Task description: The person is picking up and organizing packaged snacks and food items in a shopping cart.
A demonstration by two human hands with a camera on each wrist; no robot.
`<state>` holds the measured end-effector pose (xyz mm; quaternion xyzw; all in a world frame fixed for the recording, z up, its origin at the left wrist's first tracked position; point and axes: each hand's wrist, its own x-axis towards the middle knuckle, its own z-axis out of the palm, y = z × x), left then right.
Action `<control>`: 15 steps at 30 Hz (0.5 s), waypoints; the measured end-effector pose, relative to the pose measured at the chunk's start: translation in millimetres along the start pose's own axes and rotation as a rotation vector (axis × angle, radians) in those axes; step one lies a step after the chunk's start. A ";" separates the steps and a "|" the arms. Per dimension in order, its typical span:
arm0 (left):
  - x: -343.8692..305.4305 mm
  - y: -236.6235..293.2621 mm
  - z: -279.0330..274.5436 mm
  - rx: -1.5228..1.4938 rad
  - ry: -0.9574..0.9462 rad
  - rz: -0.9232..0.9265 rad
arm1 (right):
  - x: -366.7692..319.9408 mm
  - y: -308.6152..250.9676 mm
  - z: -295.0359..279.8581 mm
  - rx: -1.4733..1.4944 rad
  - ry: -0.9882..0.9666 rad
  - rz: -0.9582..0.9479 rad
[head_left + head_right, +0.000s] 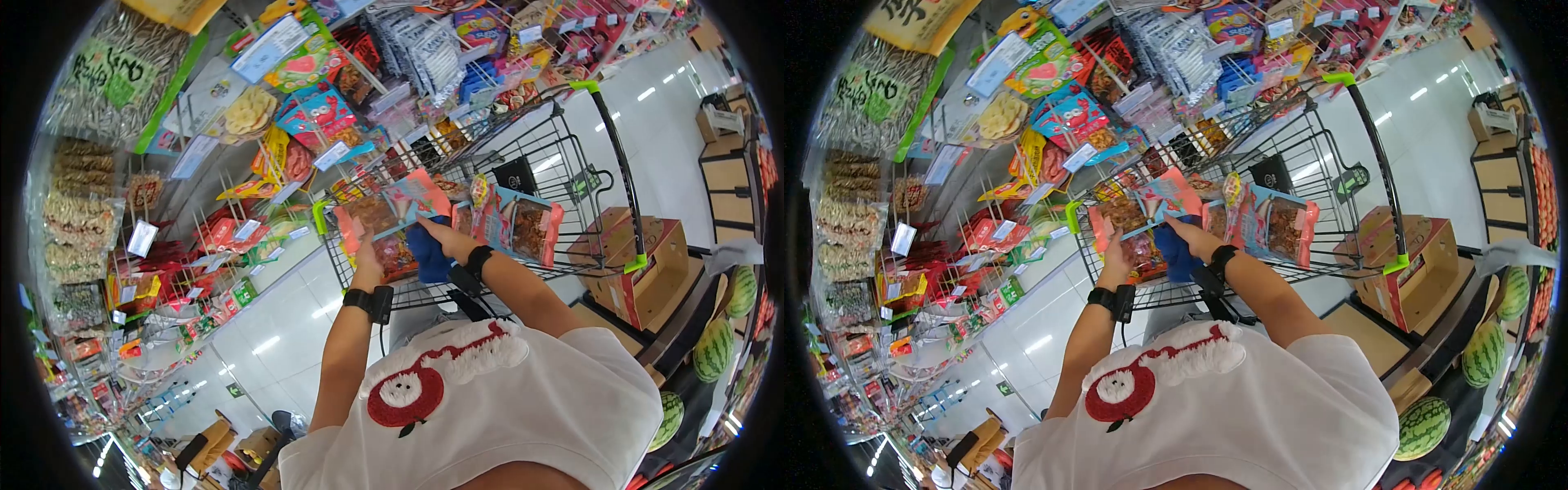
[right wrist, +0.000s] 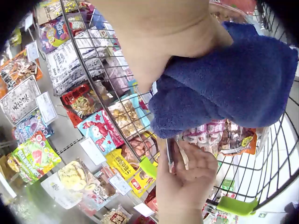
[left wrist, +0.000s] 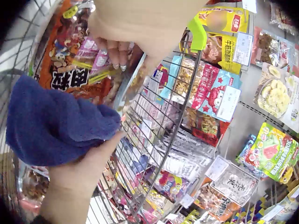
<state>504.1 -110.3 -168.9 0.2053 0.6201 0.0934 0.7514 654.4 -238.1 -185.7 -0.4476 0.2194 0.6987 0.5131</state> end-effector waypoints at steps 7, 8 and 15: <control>-21.4 -2.7 9.3 -0.018 -0.043 0.196 | 3.8 1.1 22.1 0.189 -0.029 0.007; -28.5 -3.4 13.5 -0.018 -0.069 0.213 | -2.4 -1.9 25.4 0.196 -0.016 -0.035; -79.8 1.4 13.6 0.597 -0.656 0.419 | -73.0 -43.8 33.7 0.171 0.033 -0.332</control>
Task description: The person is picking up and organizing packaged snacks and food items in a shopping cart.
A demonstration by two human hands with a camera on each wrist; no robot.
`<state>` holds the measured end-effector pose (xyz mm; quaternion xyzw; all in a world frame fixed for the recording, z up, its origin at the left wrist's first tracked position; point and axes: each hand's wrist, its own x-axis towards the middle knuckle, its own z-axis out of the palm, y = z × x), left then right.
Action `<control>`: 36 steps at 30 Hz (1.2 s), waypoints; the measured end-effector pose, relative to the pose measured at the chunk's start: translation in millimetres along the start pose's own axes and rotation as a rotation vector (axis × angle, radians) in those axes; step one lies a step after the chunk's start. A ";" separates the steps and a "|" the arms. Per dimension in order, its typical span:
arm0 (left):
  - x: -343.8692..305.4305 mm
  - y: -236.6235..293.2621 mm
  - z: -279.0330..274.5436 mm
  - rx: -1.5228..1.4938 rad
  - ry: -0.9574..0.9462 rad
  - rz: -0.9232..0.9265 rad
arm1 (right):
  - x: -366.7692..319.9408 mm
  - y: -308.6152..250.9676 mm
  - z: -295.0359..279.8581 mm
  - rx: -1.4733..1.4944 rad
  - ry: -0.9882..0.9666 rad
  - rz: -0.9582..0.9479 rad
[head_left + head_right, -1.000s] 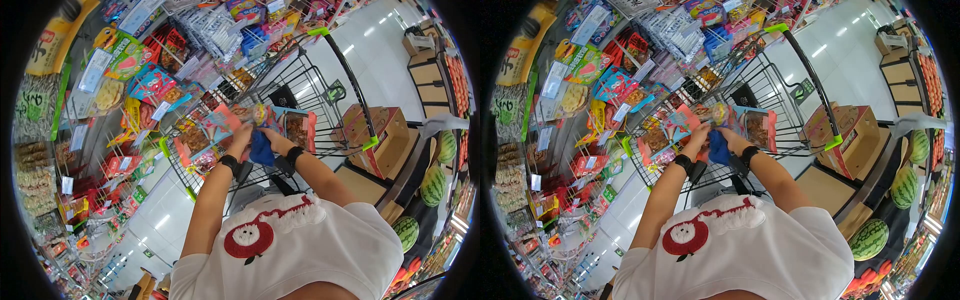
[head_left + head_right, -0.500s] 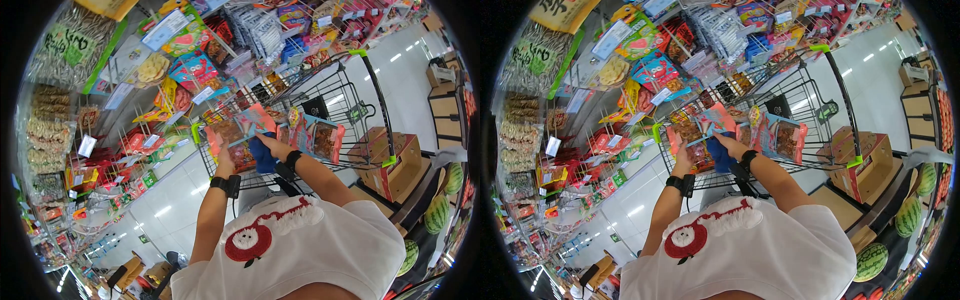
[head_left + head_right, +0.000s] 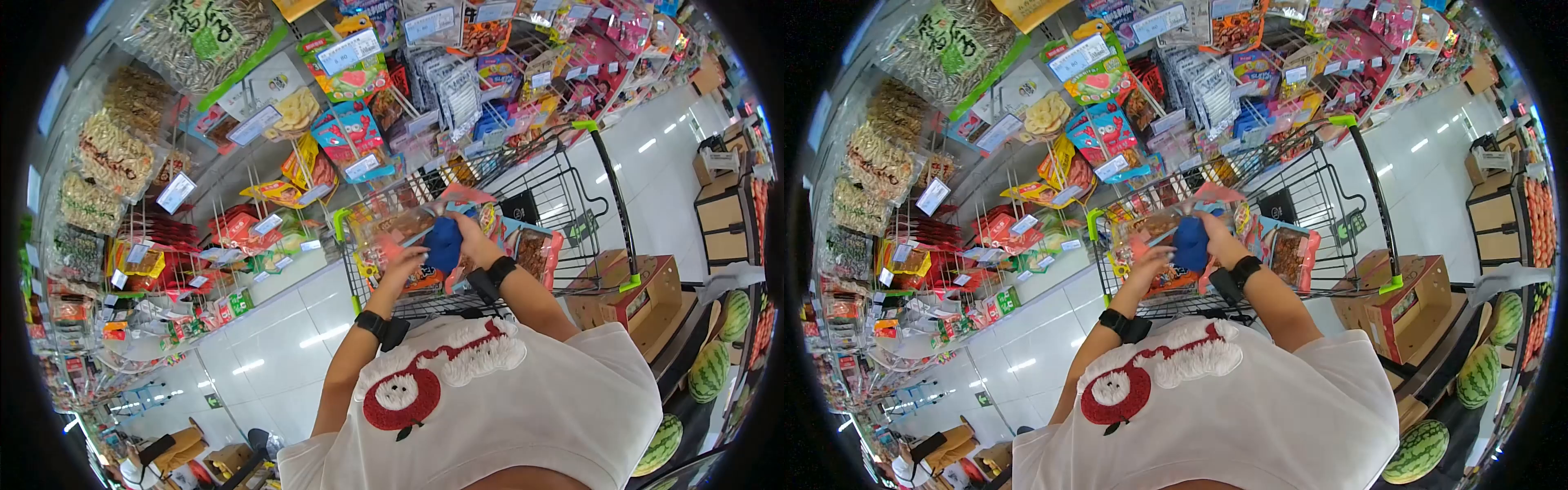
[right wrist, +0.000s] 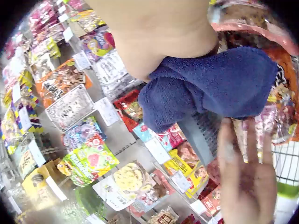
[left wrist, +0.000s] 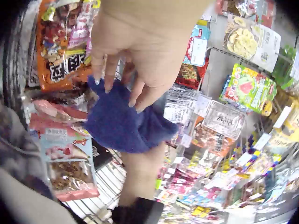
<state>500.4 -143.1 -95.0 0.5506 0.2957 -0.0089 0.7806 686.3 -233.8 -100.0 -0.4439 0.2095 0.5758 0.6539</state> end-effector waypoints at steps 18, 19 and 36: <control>-10.2 88.0 -12.1 -0.601 -0.539 0.043 | -216.5 -100.8 14.3 -0.067 -0.399 -0.639; -19.6 104.5 -6.9 -0.451 -0.558 0.065 | -220.1 -106.1 13.7 -0.066 -0.388 -0.650; -83.4 186.9 46.5 -0.129 -0.150 0.372 | -221.8 -115.9 32.3 -0.594 0.212 -1.459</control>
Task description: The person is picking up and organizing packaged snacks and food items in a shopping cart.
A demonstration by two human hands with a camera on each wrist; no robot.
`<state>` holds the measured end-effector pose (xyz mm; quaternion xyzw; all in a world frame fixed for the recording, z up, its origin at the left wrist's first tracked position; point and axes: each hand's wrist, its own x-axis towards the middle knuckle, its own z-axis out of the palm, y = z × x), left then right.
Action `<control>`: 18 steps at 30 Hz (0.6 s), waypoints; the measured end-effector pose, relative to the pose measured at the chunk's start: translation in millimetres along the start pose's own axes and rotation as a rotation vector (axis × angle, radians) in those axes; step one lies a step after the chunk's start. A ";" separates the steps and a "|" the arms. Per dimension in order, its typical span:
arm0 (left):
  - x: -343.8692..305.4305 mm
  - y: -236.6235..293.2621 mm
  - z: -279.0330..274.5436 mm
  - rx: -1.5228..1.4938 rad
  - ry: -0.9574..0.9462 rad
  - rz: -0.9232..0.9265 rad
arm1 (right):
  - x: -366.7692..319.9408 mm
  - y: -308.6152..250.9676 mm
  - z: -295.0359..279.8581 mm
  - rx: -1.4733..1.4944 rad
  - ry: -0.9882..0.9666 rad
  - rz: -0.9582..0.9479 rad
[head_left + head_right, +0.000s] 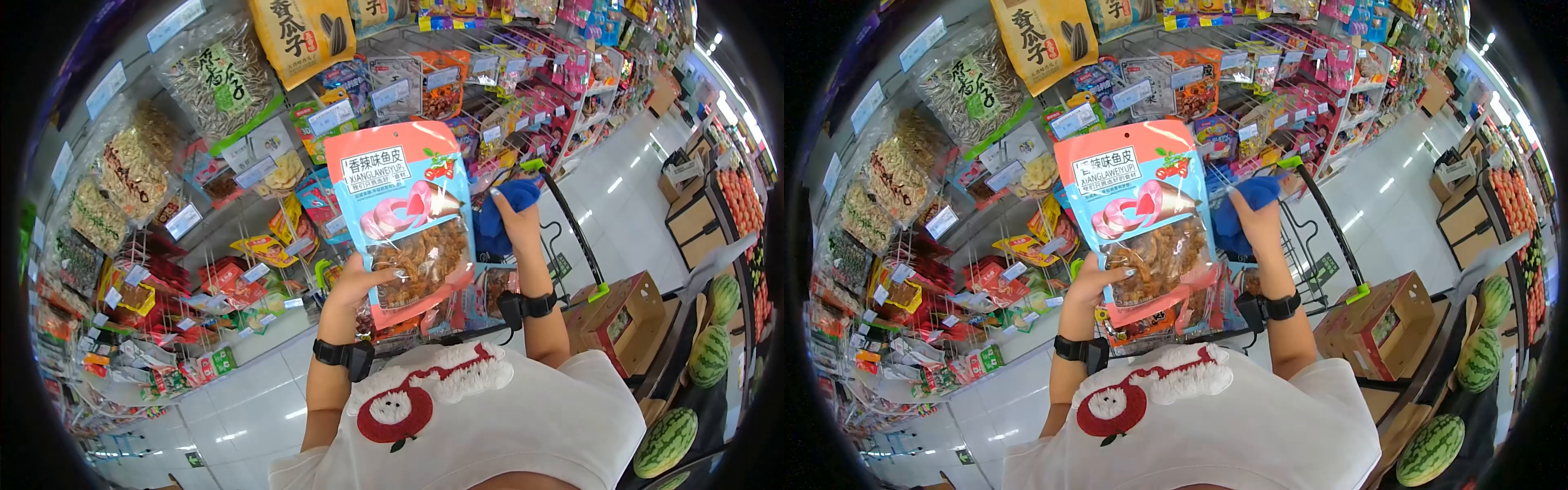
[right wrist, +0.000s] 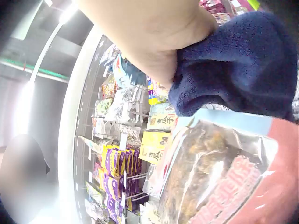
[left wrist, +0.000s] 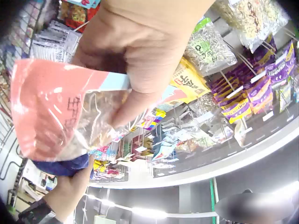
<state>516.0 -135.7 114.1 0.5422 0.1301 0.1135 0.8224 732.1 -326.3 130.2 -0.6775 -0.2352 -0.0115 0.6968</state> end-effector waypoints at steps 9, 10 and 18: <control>13.8 2.4 33.3 0.109 -0.091 0.208 | -19.7 -81.3 35.4 -0.403 -0.181 -0.742; 9.9 11.1 35.0 0.134 -0.072 0.183 | -20.2 -88.5 38.4 -0.578 -0.216 -0.878; -7.3 69.3 45.4 0.692 -0.166 0.296 | -30.1 8.4 51.8 0.258 -0.293 -0.319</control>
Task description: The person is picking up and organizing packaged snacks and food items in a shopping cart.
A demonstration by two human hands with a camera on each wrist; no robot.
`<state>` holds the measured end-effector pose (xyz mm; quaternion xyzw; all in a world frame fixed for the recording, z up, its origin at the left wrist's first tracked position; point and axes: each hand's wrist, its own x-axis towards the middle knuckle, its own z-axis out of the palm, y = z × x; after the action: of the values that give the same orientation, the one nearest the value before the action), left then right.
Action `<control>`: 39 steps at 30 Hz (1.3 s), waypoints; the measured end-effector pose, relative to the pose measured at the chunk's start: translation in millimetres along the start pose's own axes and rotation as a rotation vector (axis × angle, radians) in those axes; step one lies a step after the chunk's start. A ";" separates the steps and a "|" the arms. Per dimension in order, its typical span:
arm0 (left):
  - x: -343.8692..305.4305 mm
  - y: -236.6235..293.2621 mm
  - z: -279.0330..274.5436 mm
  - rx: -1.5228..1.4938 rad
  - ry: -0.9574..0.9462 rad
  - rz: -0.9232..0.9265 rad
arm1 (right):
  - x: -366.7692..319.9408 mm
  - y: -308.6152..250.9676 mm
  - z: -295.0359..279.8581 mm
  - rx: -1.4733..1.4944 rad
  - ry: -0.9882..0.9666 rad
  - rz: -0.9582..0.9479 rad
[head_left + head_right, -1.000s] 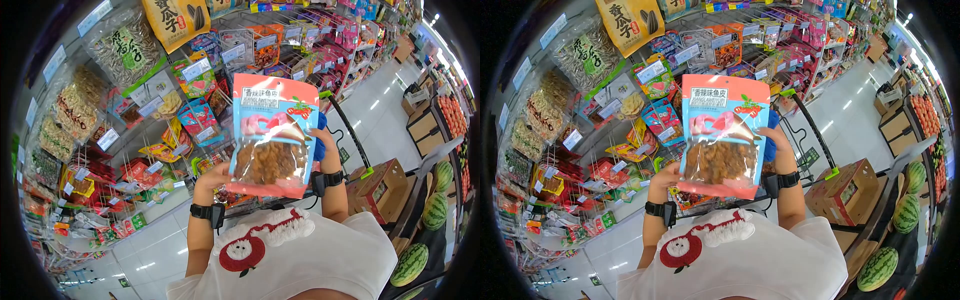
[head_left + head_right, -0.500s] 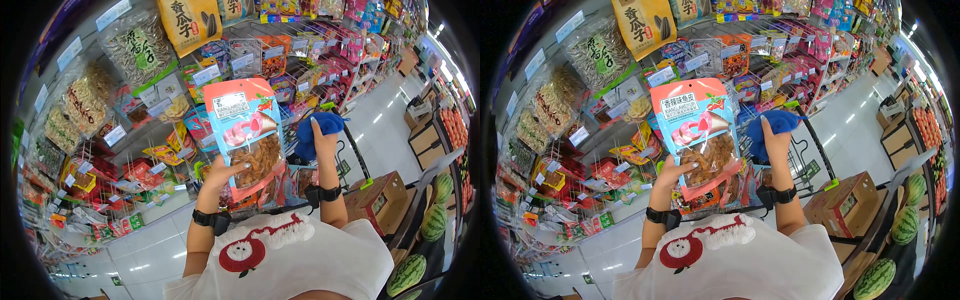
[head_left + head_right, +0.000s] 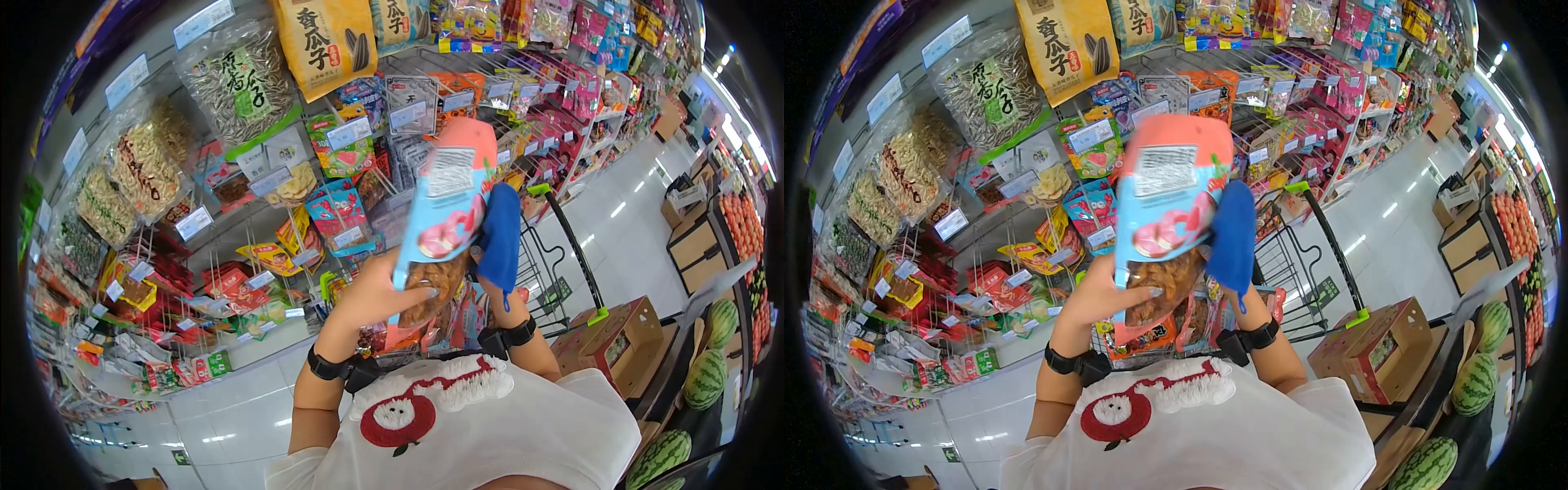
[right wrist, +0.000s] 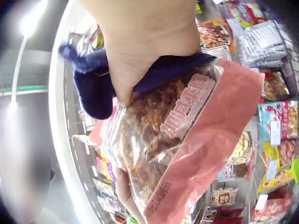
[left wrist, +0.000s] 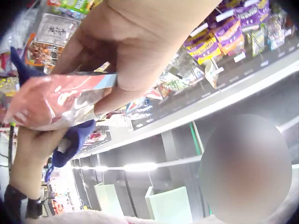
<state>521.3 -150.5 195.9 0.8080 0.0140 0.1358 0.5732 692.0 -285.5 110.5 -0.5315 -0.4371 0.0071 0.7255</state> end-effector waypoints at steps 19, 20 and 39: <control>-38.6 150.3 -12.1 -1.055 -0.390 0.753 | -29.6 48.9 -30.6 0.966 0.158 0.754; -36.2 150.4 -11.9 -1.068 -0.404 0.751 | -29.9 48.3 -29.4 0.966 0.157 0.751; 16.9 -51.5 -1.3 -0.490 0.278 -0.161 | 34.8 -15.9 13.0 0.214 0.445 0.326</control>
<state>544.1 -128.6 151.8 0.6155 0.1234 0.1984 0.7527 697.9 -266.0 145.3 -0.5038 -0.1730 0.0528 0.8446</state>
